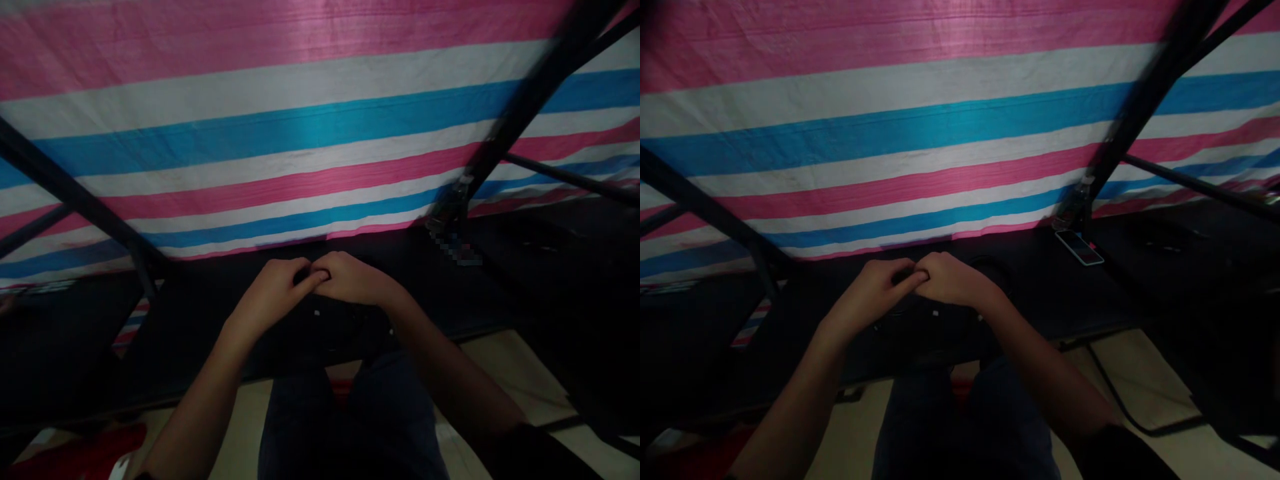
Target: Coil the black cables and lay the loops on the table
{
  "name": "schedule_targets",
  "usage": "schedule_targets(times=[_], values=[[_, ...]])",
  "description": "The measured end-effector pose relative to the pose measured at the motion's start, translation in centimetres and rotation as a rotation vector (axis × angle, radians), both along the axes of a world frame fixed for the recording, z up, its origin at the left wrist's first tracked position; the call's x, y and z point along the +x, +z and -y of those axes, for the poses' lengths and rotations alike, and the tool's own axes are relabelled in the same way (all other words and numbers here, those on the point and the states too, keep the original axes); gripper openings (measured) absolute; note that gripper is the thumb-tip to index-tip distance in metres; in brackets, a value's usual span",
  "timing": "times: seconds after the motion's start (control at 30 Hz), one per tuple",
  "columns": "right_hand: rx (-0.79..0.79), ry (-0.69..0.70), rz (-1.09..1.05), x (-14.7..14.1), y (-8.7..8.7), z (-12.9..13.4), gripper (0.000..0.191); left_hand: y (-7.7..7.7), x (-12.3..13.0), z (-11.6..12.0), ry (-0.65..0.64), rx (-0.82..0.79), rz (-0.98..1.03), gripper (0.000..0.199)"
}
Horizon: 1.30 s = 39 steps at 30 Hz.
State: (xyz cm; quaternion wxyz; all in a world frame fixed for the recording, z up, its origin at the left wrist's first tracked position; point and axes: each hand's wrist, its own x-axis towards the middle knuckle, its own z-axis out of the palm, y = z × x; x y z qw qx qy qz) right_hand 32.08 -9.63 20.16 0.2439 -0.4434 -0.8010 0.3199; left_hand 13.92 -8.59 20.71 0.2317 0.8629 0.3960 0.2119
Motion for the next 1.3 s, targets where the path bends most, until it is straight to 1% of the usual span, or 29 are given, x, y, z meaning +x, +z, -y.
schedule_targets(times=[0.07,0.1,0.17,0.23,0.3,0.37,0.4,0.43,0.5,0.57,0.6,0.63,0.67,0.7,0.73,0.8,0.83,0.9,0.97,1.07,1.17,1.3], values=[[-0.053,0.016,-0.064,1.1,-0.7,0.0,0.016,-0.6,-0.3,-0.5,0.029,0.013,0.082,0.03],[-0.09,-0.003,-0.107,1.7,-1.2,0.2,0.017,-0.9,-0.6,-0.7,0.079,0.022,0.163,0.031],[-0.179,-0.101,-0.232,2.9,-2.4,0.6,0.02,-1.4,-1.2,-1.3,0.238,-0.006,0.392,0.036],[-0.23,-0.197,-0.399,3.8,-3.9,1.3,0.022,-1.9,-1.6,-1.8,0.395,-0.124,0.661,0.044],[-0.176,-0.279,-0.556,4.2,-5.7,2.0,0.026,-2.5,-1.7,-2.3,0.481,-0.276,0.895,0.052],[-0.092,-0.376,-0.674,4.0,-7.6,2.8,0.034,-3.2,-1.1,-2.6,0.517,-0.401,1.061,0.056],[-0.079,-0.439,-0.729,3.8,-8.6,3.2,0.038,-3.6,-0.7,-2.7,0.528,-0.457,1.126,0.056],[-0.094,-0.501,-0.789,3.5,-9.6,3.5,0.04,-4.1,-0.2,-2.7,0.534,-0.52,1.188,0.055],[-0.188,-0.589,-0.921,3.0,-11.3,4.3,0.041,-5.3,1.1,-2.7,0.538,-0.659,1.304,0.054],[-0.263,-0.645,-1.017,3.0,-12.6,5.0,0.039,-6.9,2.6,-2.6,0.543,-0.765,1.393,0.052],[-0.274,-0.673,-1.039,3.1,-13.1,5.2,0.038,-7.8,3.4,-2.6,0.552,-0.794,1.411,0.051],[-0.269,-0.712,-1.05,3.5,-13.4,5.4,0.037,-8.8,4.4,-2.5,0.568,-0.803,1.402,0.05],[-0.252,-0.766,-1.053,3.9,-13.8,5.4,0.036,-9.8,5.4,-2.4,0.588,-0.787,1.351,0.049],[-0.222,-0.84,-1.048,4.4,-14.1,5.3,0.035,-10.9,6.4,-2.4,0.601,-0.742,1.233,0.047],[-0.189,-0.922,-1.037,5.1,-14.5,5.1,0.033,-11.9,7.4,-2.3,0.599,-0.68,1.064,0.047],[-0.125,-1.081,-1.005,6.8,-15.7,4.4,0.03,-13.9,9.3,-2.1,0.535,-0.531,0.634,0.047],[-0.088,-1.142,-0.959,7.7,-16.5,4.0,0.033,-14.7,9.9,-2.0,0.494,-0.495,0.484,0.042],[-0.012,-1.216,-0.809,9.6,-18.1,3.3,0.049,-15.9,10.8,-2.0,0.44,-0.459,0.272,0.031],[0.04,-1.241,-0.642,11.4,-19.5,2.7,0.06,-16.5,11.0,-2.0,0.429,-0.431,0.131,0.028],[0.072,-1.246,-0.496,13.1,-20.8,2.1,0.06,-16.8,10.9,-2.2,0.428,-0.371,-0.064,0.039],[0.109,-1.239,-0.396,13.5,-21.5,1.7,0.055,-17.0,10.6,-2.4,0.417,-0.334,-0.196,0.044],[0.136,-1.203,-0.338,13.1,-22.2,1.6,0.048,-17.4,10.1,-2.7,0.418,-0.296,-0.292,0.056]])
